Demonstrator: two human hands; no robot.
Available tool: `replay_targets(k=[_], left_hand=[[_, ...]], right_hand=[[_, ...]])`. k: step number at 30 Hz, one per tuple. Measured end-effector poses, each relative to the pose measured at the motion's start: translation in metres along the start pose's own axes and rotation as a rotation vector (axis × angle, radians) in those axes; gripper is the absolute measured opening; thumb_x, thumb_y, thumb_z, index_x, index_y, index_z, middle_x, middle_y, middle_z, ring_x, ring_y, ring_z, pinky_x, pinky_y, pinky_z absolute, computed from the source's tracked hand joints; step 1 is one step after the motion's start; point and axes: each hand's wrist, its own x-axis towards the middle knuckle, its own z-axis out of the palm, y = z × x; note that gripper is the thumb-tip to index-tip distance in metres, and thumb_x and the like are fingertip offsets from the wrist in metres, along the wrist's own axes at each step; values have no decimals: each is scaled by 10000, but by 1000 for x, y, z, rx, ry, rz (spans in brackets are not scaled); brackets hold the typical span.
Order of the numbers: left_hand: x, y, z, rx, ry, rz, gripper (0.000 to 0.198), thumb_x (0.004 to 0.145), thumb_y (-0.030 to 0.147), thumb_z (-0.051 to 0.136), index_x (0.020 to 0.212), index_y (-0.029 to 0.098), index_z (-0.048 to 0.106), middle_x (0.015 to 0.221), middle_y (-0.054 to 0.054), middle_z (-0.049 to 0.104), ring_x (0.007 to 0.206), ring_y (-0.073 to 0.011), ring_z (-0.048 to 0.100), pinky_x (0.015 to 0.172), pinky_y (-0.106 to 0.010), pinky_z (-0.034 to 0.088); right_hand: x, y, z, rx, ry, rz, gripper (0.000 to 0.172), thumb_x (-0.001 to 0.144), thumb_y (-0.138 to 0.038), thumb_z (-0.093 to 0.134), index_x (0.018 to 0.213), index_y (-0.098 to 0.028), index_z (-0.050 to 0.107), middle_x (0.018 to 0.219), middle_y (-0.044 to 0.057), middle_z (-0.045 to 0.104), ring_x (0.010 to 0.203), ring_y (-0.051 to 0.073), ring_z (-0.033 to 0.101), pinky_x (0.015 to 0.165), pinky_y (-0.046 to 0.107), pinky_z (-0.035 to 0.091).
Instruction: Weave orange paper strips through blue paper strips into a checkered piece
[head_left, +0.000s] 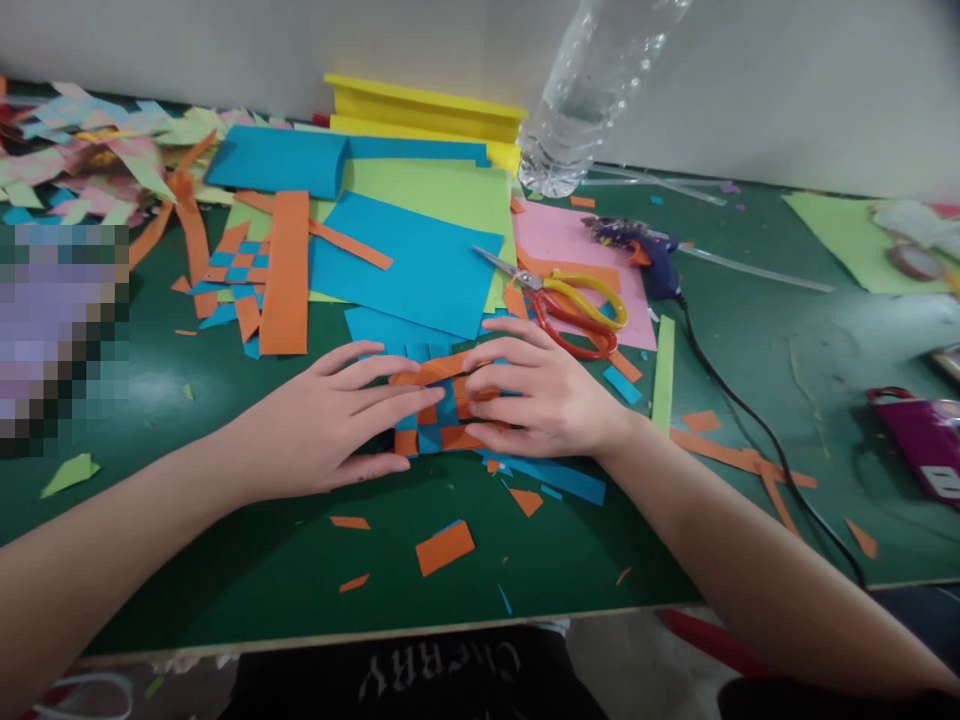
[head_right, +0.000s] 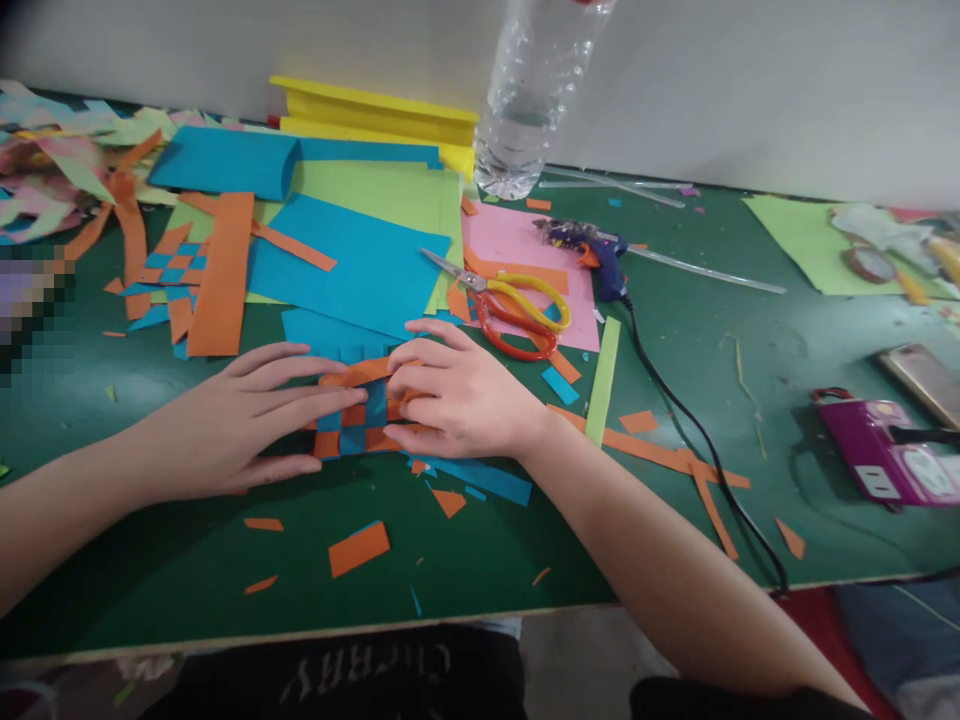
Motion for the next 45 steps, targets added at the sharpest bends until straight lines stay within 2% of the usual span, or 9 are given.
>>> replay_targets(k=[19,25,28,30,32,35,38,45], left_hand=[[1,-3,1,-5,9,20,436,982,412,440,1328,152,492,1255,-144,608,1257,-272,471,1100,-465,299],[1,-3,2,-79,2,36,463,977,439,443,1341,156,475,1287,-129,609,1272,-266,471,1105,-443,290],[-1,-4,-1,-121,71,40,427,967,378,480,1341,173,468,1298,-112,606,1268,-260,477,1091,-429,313],[-3,-7,-3,-115,168,21,362,956,341,494,1280,180,520,1186,-100,660,1153,-254,551,1028,-419,364],[-5,-11,-6,-78,238,21,246,941,304,508,1142,196,601,956,-60,702,928,-224,613,940,-410,393],[-8,-16,-10,-19,236,76,133,913,254,535,937,206,656,685,2,639,670,-173,567,843,-397,387],[-8,-18,-11,-7,195,122,150,905,243,533,901,195,675,617,11,592,609,-160,536,796,-386,376],[-8,-17,-9,-21,155,127,221,921,243,470,1007,216,672,627,14,585,582,-149,515,750,-371,359]], right_hand=[[-2,3,-2,-44,41,-8,328,846,-246,633,530,-194,563,683,-6,684,900,188,676,1010,445,482],[-2,1,-1,-12,73,53,137,836,-243,631,706,-203,642,828,2,717,860,167,660,1002,441,483],[-2,1,0,-2,62,50,76,837,-237,636,771,-204,655,847,-1,719,862,163,652,1002,433,478],[-2,1,0,-6,58,55,69,848,-244,626,795,-210,655,855,-5,719,857,158,644,997,425,477],[-1,1,0,-16,58,65,72,857,-238,614,798,-216,650,847,-11,717,838,150,634,990,414,478],[0,0,0,-30,63,72,76,857,-226,612,791,-212,646,832,-10,718,810,147,621,964,396,483],[0,-1,-1,-35,57,72,57,856,-233,617,819,-209,652,846,-2,725,809,153,616,929,387,488],[-1,-4,2,-2,29,24,106,877,-288,610,914,-197,650,945,25,744,893,172,644,945,400,473]])
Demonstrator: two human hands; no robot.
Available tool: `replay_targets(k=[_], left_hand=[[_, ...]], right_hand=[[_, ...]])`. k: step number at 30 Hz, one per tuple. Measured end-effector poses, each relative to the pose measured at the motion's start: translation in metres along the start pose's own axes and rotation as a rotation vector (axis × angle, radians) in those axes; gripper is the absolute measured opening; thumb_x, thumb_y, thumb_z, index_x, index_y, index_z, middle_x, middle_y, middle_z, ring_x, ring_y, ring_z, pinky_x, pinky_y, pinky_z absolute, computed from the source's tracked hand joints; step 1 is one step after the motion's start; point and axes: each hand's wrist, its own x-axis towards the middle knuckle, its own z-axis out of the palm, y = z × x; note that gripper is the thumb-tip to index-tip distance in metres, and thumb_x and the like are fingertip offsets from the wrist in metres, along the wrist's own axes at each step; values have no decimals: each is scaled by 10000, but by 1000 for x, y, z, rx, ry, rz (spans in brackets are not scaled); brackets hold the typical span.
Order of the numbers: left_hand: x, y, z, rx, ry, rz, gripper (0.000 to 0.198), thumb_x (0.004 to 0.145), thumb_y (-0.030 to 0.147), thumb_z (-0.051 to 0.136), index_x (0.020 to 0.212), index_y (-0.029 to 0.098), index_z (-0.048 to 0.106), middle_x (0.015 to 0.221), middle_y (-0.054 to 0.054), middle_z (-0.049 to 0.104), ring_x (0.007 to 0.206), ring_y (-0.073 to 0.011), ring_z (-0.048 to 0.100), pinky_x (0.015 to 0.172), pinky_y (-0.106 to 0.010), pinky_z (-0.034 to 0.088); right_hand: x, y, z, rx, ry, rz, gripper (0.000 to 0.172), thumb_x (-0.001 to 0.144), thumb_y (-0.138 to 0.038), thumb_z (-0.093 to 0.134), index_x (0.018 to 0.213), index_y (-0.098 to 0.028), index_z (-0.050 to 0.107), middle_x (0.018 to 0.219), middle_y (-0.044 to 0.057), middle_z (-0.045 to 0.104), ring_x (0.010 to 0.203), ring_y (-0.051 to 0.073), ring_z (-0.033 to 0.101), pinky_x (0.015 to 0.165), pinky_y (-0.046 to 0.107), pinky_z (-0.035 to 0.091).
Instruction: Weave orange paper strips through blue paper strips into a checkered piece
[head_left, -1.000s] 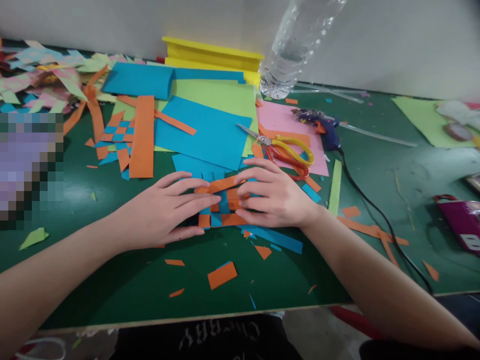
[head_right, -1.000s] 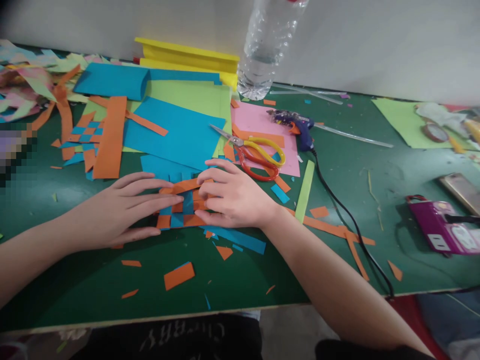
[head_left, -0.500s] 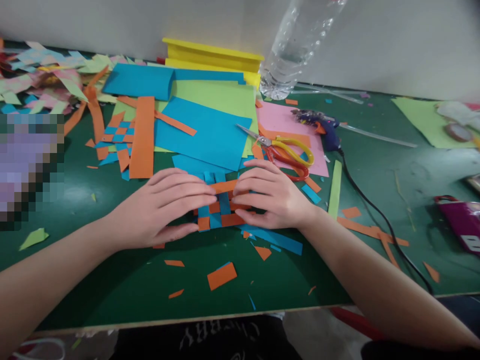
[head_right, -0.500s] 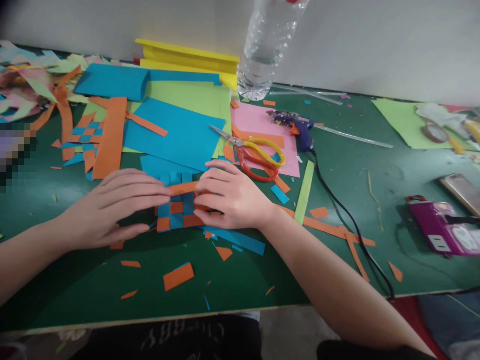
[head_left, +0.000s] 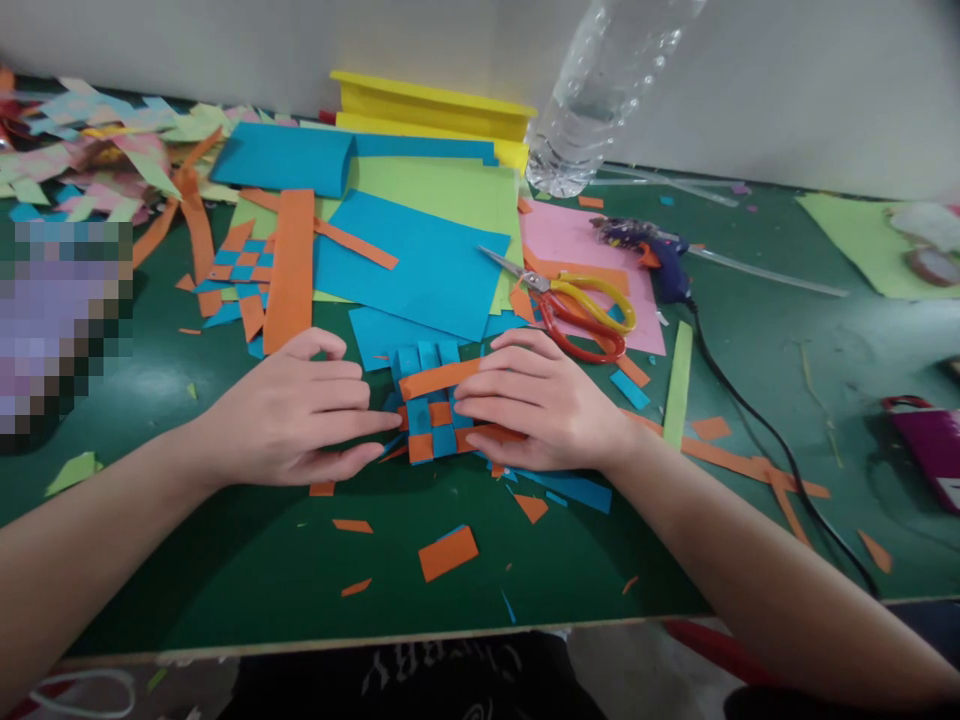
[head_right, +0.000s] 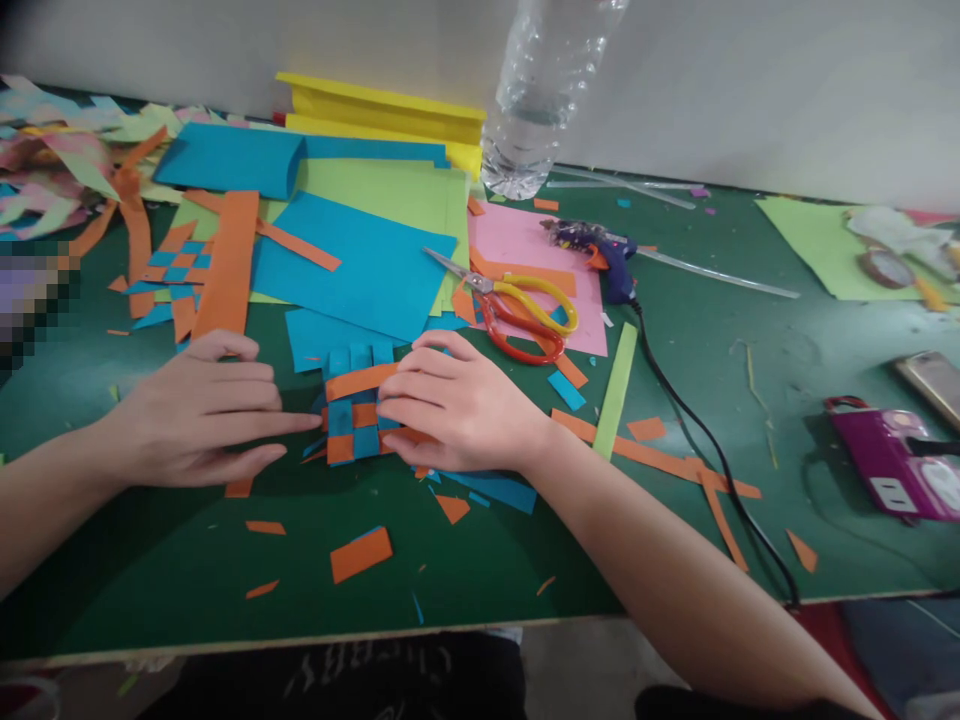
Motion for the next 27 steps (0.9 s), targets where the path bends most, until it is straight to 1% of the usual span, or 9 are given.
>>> replay_targets(k=[6,9,13,18,22,24,27], left_hand=[[1,1,0,-27,-30,0,253,946,252,441,1046,220,672,619,15,571,585,-146,510,756,-360,344],[4,1,1,-62,-42,-7,253,945,256,454,1049,220,681,625,17,571,585,-143,517,759,-349,344],[7,1,2,-67,-88,9,287,967,274,425,1035,188,690,625,11,585,592,-148,537,768,-350,353],[7,2,4,-65,-138,-18,299,962,293,419,1084,185,669,631,4,600,575,-160,540,783,-367,368],[5,3,2,-40,-94,-6,271,952,258,428,1083,197,656,590,23,582,543,-146,519,773,-359,381],[4,2,1,-4,-54,-19,237,952,249,442,1031,218,663,585,36,583,532,-133,510,773,-347,381],[1,-1,3,48,-24,-34,183,951,271,502,928,212,674,606,45,602,530,-114,513,782,-334,378]], right_hand=[[-2,2,3,33,-38,9,176,880,-330,619,943,-168,648,1012,63,740,937,198,664,902,389,494],[-2,2,4,35,-46,19,178,891,-333,601,961,-177,648,1023,60,739,962,201,663,897,386,494],[-1,1,4,33,-47,20,180,885,-319,604,977,-171,647,1017,59,740,960,203,663,913,391,489],[-1,0,4,52,-66,33,176,886,-317,597,997,-189,643,1021,48,741,968,196,662,932,397,481],[0,0,4,48,-32,26,169,872,-309,620,973,-176,639,963,46,749,895,191,674,899,392,499],[0,1,3,46,0,24,177,860,-326,638,955,-176,639,929,45,748,868,192,669,871,388,512],[-1,3,1,64,19,36,290,829,-420,668,985,-177,635,925,61,738,900,213,653,850,397,517]])
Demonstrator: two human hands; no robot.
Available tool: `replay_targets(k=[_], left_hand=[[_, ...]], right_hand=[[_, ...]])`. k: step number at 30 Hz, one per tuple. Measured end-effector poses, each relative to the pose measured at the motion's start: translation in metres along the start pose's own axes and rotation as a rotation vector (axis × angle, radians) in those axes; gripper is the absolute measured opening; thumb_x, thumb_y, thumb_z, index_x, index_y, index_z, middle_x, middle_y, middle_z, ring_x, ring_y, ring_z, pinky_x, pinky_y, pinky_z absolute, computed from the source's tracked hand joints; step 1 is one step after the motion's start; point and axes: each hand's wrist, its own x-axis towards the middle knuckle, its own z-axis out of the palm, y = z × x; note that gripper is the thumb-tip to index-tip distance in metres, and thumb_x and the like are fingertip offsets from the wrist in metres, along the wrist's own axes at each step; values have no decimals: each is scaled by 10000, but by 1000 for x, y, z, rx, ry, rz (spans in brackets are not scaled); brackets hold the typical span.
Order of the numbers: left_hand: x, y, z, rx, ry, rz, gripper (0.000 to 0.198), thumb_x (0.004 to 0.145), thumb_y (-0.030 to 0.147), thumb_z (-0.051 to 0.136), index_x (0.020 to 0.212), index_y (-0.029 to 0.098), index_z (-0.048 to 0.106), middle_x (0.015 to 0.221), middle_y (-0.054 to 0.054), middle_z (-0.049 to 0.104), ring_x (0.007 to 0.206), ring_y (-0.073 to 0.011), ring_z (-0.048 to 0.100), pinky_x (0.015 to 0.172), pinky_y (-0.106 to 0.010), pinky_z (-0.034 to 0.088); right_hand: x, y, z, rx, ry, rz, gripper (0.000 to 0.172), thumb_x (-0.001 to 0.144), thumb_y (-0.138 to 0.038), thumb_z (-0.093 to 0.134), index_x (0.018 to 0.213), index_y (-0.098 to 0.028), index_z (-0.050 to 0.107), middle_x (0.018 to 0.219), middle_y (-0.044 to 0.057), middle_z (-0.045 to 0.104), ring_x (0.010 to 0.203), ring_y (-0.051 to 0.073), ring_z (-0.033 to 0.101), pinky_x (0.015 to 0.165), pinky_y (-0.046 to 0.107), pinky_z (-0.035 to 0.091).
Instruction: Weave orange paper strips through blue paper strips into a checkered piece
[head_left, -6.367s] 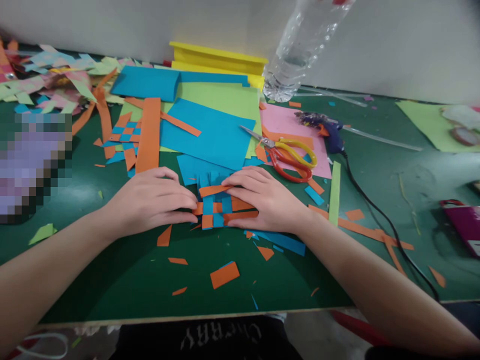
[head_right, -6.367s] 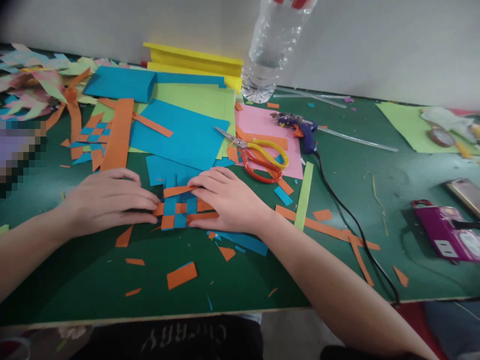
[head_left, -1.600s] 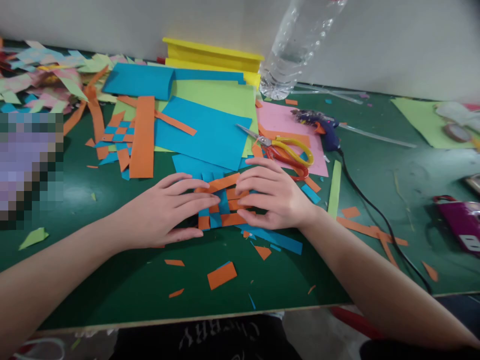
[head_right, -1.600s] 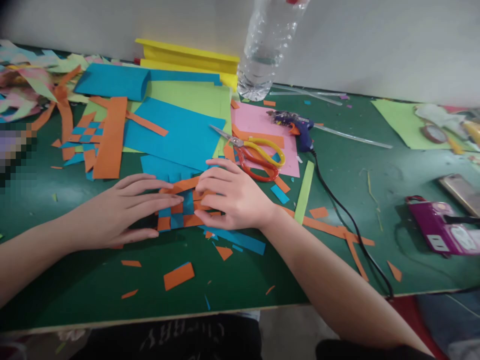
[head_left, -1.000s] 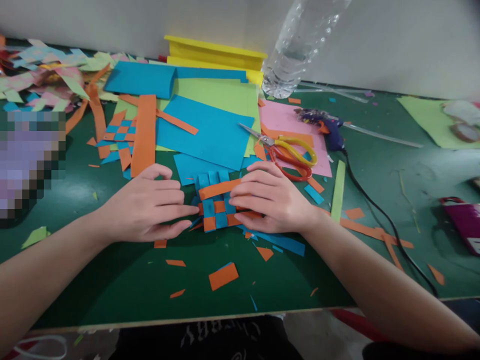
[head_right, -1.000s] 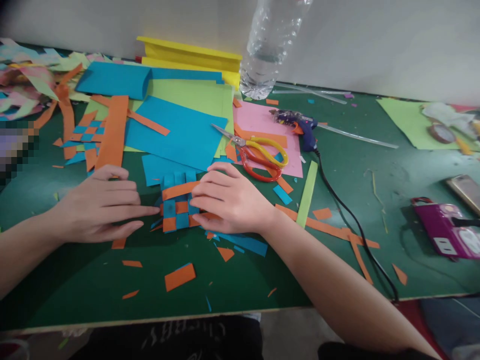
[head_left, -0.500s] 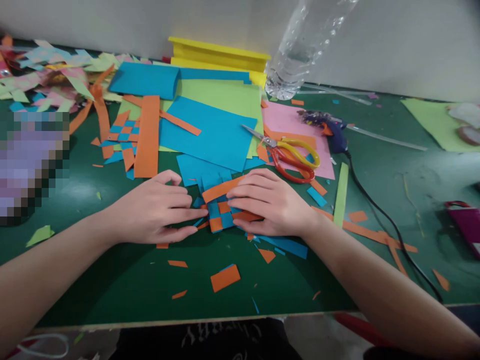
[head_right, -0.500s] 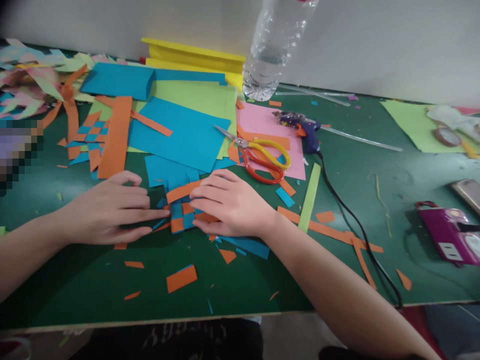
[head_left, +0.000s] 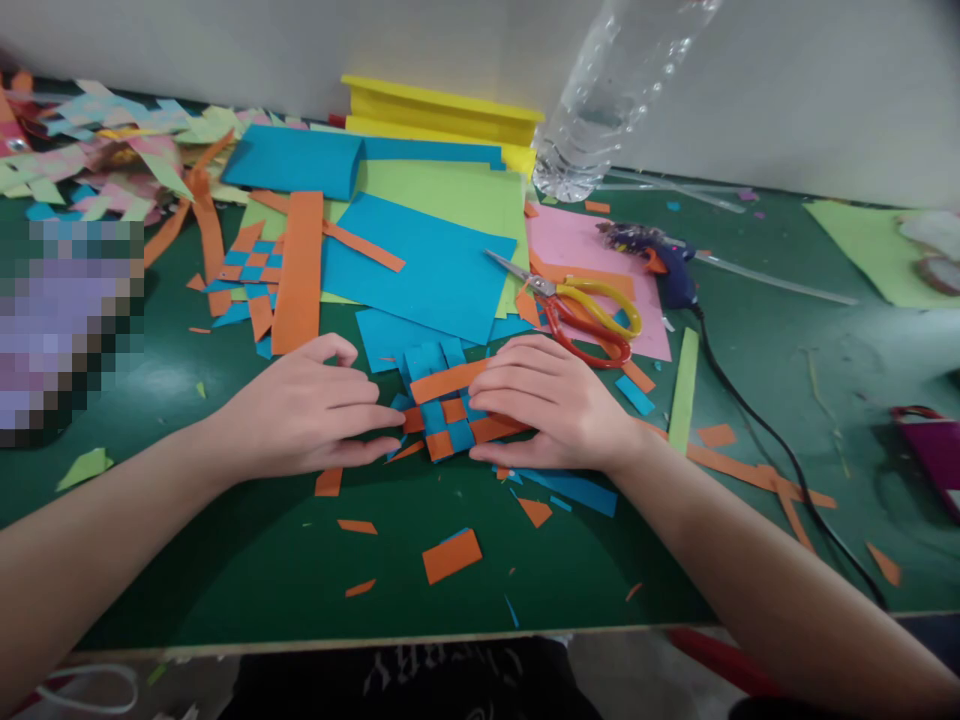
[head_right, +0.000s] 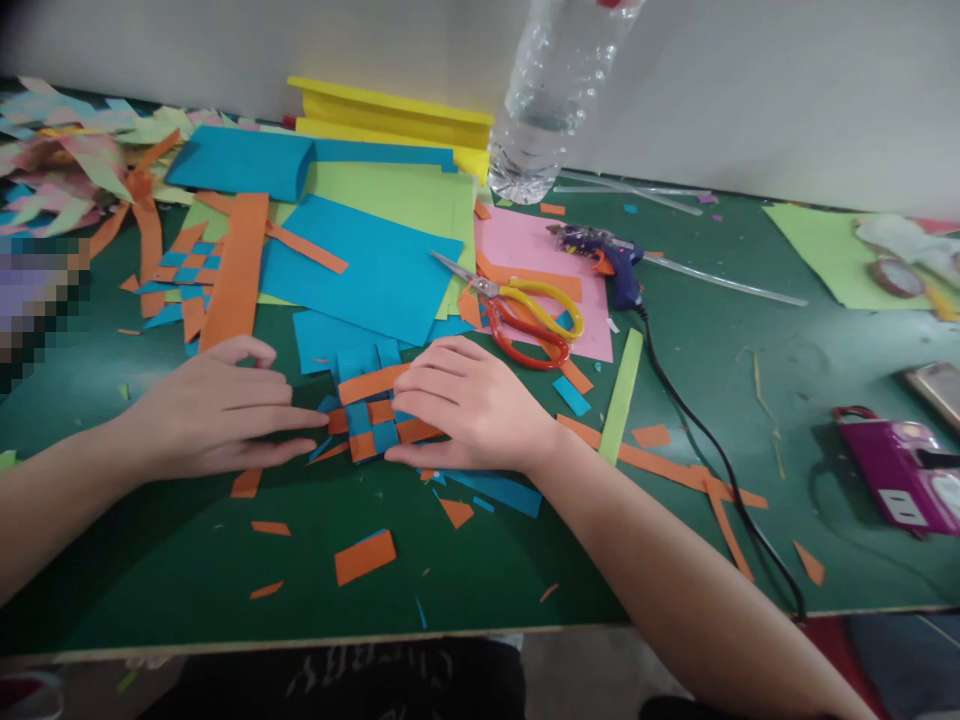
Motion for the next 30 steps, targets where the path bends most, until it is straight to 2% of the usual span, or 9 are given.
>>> replay_targets(k=[4,7,10,14,18,22,26,29,30], left_hand=[[-2,-4,3,17,-19,-1,182,966,273,512,921,198,673,646,37,626,551,-110,525,770,-330,371],[-2,-5,4,23,-28,-4,230,988,283,478,899,197,673,625,32,609,542,-115,506,752,-337,371],[-1,-4,4,46,-59,-26,301,998,331,447,860,208,685,597,32,598,525,-121,498,746,-344,379],[1,-2,4,61,-60,-53,361,1004,390,414,851,216,691,586,28,612,520,-123,517,734,-342,385],[0,-2,5,68,-4,-76,384,990,457,424,882,200,687,592,24,625,522,-128,533,718,-345,396],[0,-2,6,76,22,-78,382,991,448,427,885,183,682,599,27,629,529,-123,546,711,-347,400],[1,1,6,98,32,-140,430,1016,418,353,873,178,680,597,40,617,544,-117,560,724,-343,406],[2,6,5,78,24,-100,421,1017,405,358,897,170,686,593,41,611,531,-110,542,712,-336,405],[2,7,5,71,23,-141,453,1029,388,313,899,174,690,596,41,611,538,-111,542,726,-336,409]], right_hand=[[0,0,-1,37,-53,80,519,806,-534,658,1157,-159,592,1130,121,695,1084,257,618,953,447,480],[0,-1,0,37,-204,165,676,819,-552,634,1334,-142,481,1360,151,566,1284,274,502,1106,491,352],[2,-3,2,29,-300,221,782,805,-574,637,1407,-132,406,1452,150,474,1376,280,398,1171,512,248],[6,-6,4,11,-320,245,769,813,-564,632,1417,-146,406,1473,141,451,1395,286,369,1186,557,175],[11,-11,8,-6,-313,254,738,825,-572,611,1407,-157,431,1457,130,474,1387,289,382,1193,577,118],[15,-17,12,-14,-296,272,688,856,-571,569,1386,-148,457,1406,119,535,1359,273,425,1199,576,87],[19,-20,14,-28,-293,288,672,858,-569,563,1368,-140,478,1377,120,561,1339,280,448,1197,590,68],[21,-21,17,-34,-289,284,660,864,-567,551,1356,-133,488,1361,122,574,1327,282,460,1199,586,46],[21,-22,18,-36,-286,280,658,865,-568,548,1352,-129,491,1357,121,577,1322,280,464,1201,580,39]])
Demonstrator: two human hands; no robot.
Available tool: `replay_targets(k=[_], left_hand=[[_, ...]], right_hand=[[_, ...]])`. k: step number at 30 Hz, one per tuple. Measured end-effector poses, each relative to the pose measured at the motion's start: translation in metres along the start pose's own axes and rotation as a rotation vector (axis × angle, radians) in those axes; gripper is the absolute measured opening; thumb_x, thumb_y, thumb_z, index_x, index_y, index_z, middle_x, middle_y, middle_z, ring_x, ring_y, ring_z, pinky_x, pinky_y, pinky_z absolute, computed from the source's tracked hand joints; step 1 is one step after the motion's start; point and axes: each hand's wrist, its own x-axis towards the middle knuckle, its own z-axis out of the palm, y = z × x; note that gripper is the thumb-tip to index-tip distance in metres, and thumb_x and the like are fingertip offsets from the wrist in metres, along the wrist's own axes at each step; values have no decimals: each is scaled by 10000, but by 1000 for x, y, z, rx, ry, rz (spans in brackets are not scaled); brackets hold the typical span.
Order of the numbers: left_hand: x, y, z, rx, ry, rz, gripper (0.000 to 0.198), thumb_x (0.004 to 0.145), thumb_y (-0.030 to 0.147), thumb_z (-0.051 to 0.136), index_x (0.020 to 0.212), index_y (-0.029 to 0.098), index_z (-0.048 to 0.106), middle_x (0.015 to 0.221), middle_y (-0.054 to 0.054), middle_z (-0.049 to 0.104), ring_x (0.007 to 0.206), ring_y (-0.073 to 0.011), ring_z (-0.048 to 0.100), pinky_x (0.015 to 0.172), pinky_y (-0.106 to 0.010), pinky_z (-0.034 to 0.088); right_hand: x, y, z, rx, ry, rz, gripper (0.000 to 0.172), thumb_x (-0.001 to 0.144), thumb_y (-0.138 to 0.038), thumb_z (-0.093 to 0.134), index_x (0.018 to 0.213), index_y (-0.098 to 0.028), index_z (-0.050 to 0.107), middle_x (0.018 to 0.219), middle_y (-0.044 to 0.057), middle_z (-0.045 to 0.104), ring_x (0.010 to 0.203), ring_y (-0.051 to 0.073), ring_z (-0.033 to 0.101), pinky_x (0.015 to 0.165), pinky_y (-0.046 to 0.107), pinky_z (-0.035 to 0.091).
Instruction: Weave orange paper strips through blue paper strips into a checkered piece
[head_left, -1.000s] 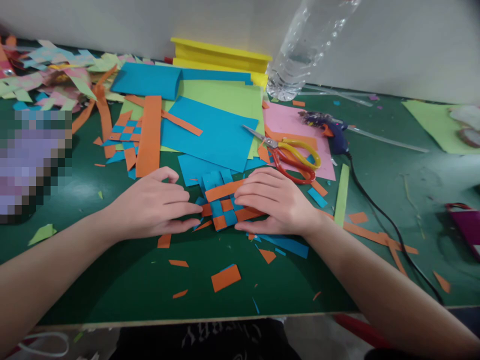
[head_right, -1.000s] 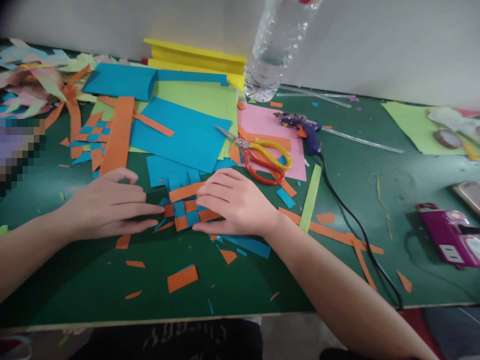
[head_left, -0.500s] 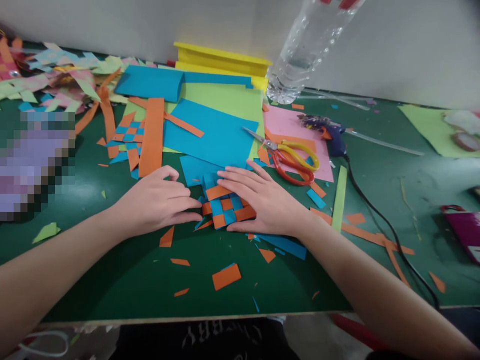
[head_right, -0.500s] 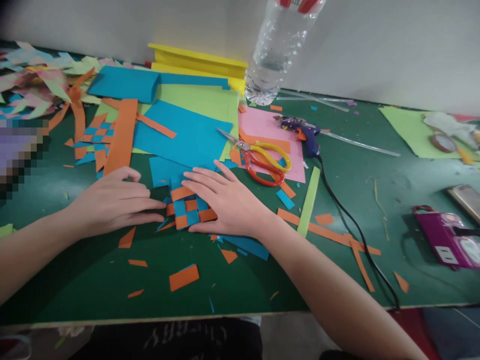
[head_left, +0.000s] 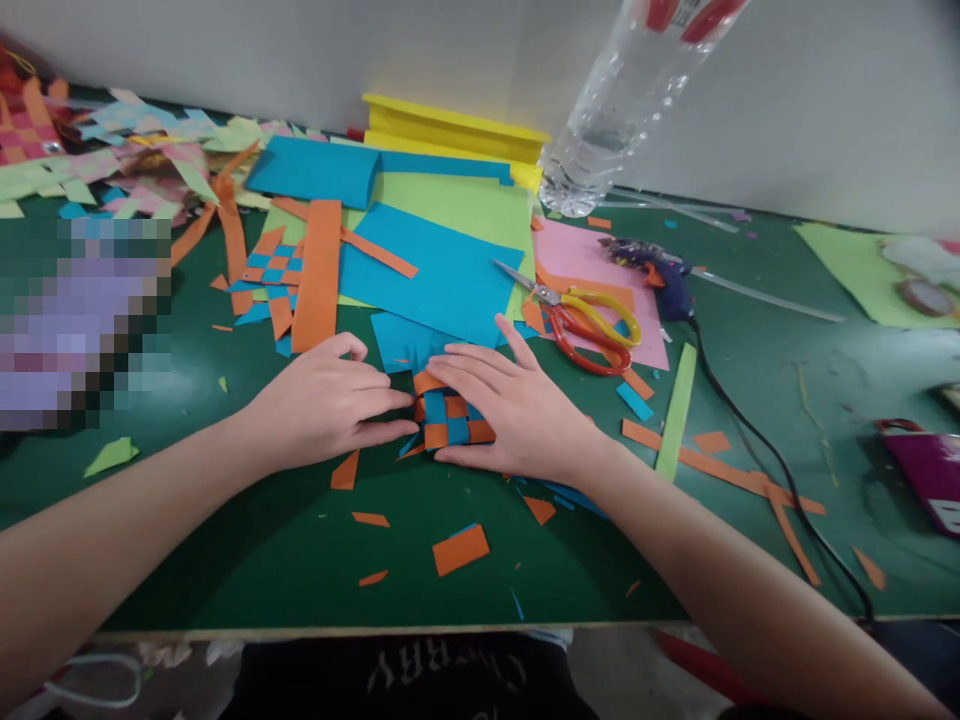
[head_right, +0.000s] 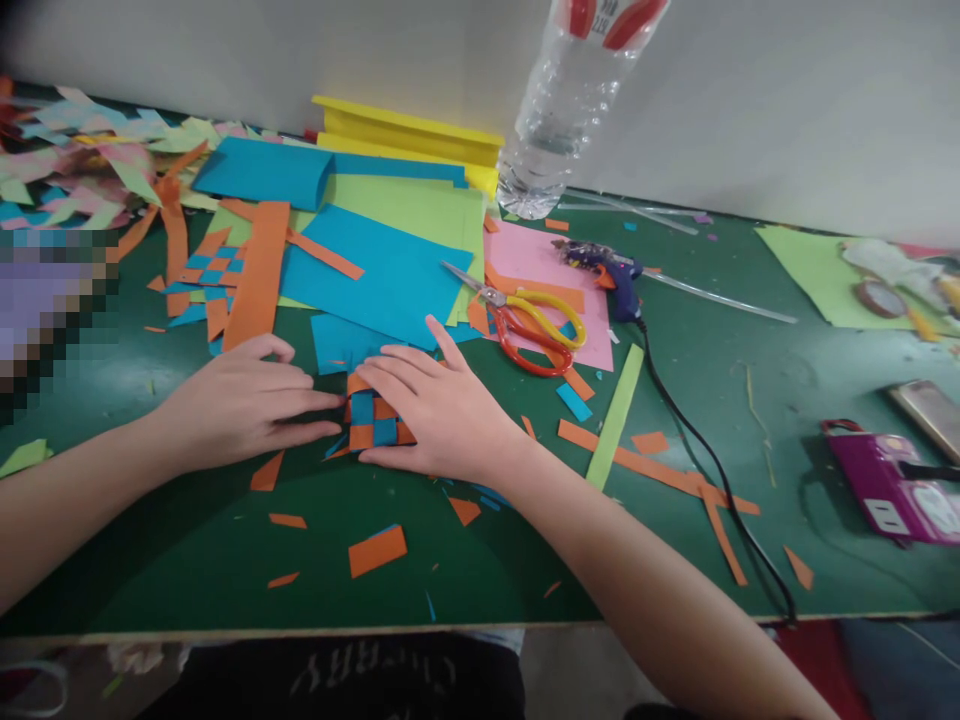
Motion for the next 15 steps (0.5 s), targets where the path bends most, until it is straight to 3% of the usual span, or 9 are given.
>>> replay_targets(k=[3,4,9,12,15], left_hand=[[-1,1,0,5,6,-101,464,1036,364,287,920,178,696,629,29,642,579,-120,561,764,-341,408],[-1,0,0,-9,21,7,422,1020,394,350,898,183,694,604,35,641,543,-112,549,732,-331,399],[-1,-6,-1,-5,24,28,335,997,356,434,841,196,683,630,19,677,547,-123,567,747,-323,375],[-1,-6,-3,-41,-3,38,321,1000,319,434,846,189,684,645,20,675,552,-120,564,754,-306,363],[0,-5,-4,-53,-27,48,294,998,306,444,883,194,690,655,26,674,560,-117,565,769,-304,358]], right_hand=[[1,-1,1,-6,20,-6,650,865,-566,550,1344,-129,494,1349,115,584,1312,274,473,1203,569,34],[1,-2,1,-10,29,-8,660,862,-573,552,1347,-129,489,1355,114,580,1317,275,468,1202,568,37],[-8,3,-10,-90,196,-43,704,827,-625,570,1328,-137,496,1347,128,586,1297,305,483,1163,583,141],[-15,7,-16,-159,397,-108,520,821,-523,647,1193,-165,590,1143,91,710,1066,255,633,1036,491,366],[-17,7,-17,-182,405,-233,305,833,-407,678,1029,-175,650,969,30,761,862,190,672,866,395,463]])
